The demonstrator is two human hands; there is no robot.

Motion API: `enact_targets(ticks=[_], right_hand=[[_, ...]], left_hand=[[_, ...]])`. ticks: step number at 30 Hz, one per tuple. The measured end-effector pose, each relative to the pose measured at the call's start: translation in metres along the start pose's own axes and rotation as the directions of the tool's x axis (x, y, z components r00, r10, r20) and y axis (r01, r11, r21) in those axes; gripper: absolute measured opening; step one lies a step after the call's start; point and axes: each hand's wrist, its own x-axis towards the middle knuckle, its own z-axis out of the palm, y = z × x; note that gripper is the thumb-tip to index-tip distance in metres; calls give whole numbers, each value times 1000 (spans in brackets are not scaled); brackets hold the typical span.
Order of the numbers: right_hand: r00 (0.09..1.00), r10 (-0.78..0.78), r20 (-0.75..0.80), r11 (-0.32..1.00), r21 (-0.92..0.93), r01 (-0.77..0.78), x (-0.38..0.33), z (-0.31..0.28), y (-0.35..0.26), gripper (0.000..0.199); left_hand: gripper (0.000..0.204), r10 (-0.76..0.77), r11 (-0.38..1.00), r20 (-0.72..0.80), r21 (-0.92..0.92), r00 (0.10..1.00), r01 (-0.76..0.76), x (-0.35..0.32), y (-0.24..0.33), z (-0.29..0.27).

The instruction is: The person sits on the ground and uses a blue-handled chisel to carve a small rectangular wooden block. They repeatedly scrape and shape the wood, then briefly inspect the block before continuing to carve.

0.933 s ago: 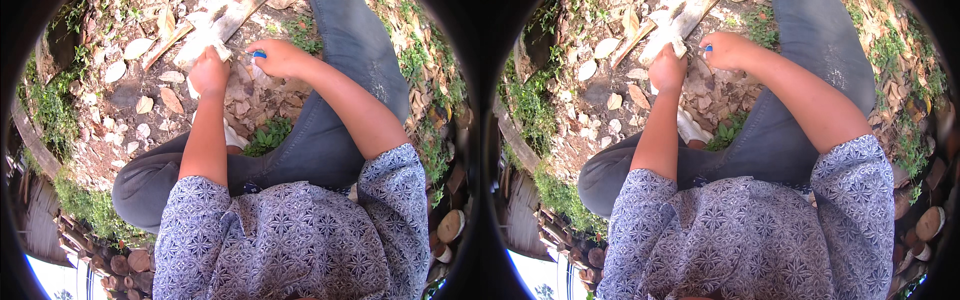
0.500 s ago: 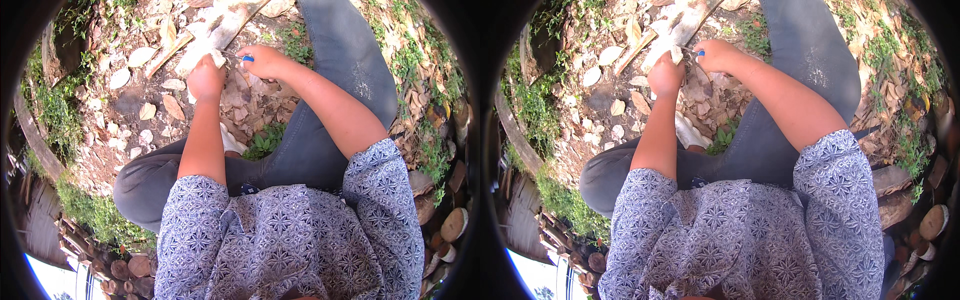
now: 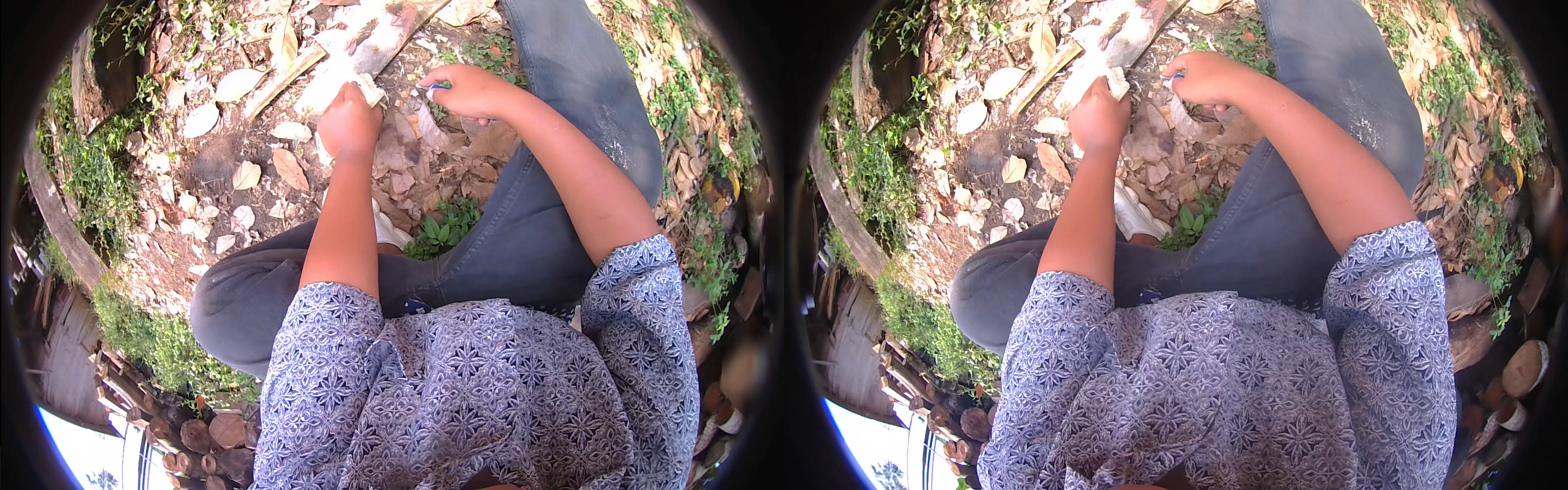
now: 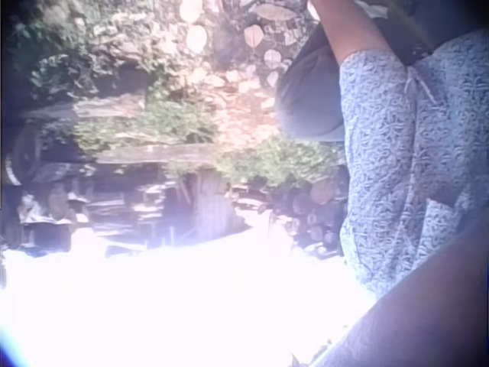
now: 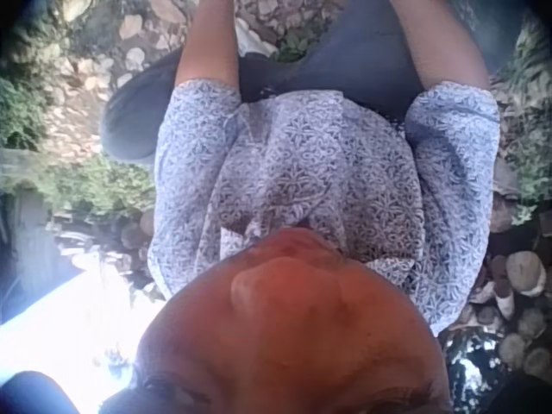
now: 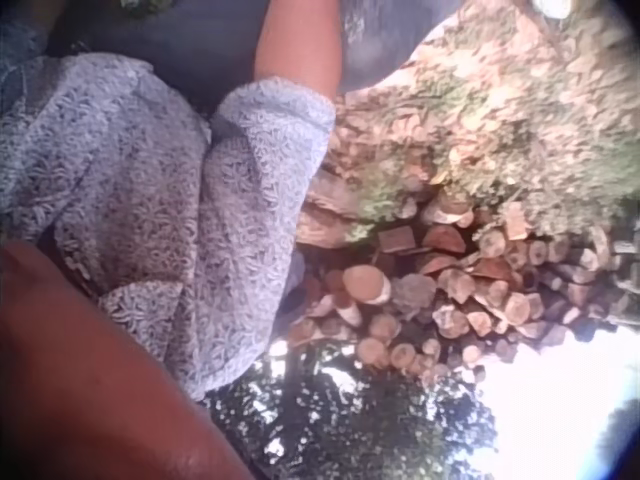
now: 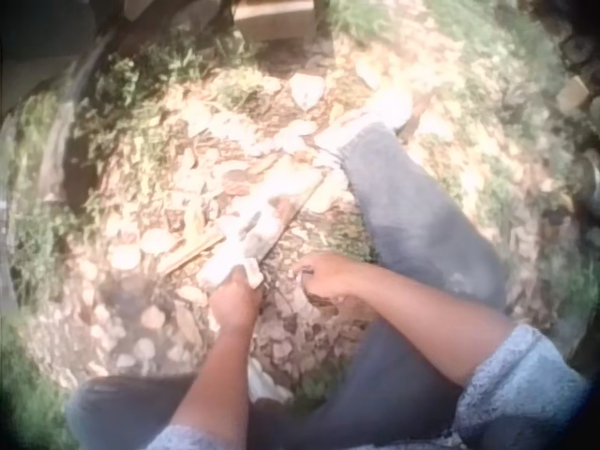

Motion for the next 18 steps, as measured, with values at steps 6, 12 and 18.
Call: enact_targets(ticks=[6,12,18], right_hand=[[997,-15,75,1000,19,14,3,-8,-7,47],[997,2,76,999,-50,2,6,-10,-17,46],[999,-40,-6,997,-66,40,6,3,-19,42]], left_hand=[[30,-2,1000,4,-12,1000,2,-2,2,-6],[31,-6,1000,-23,-14,1000,6,-1,-1,1],[32,-41,999,58,16,997,41,3,5,-4]])
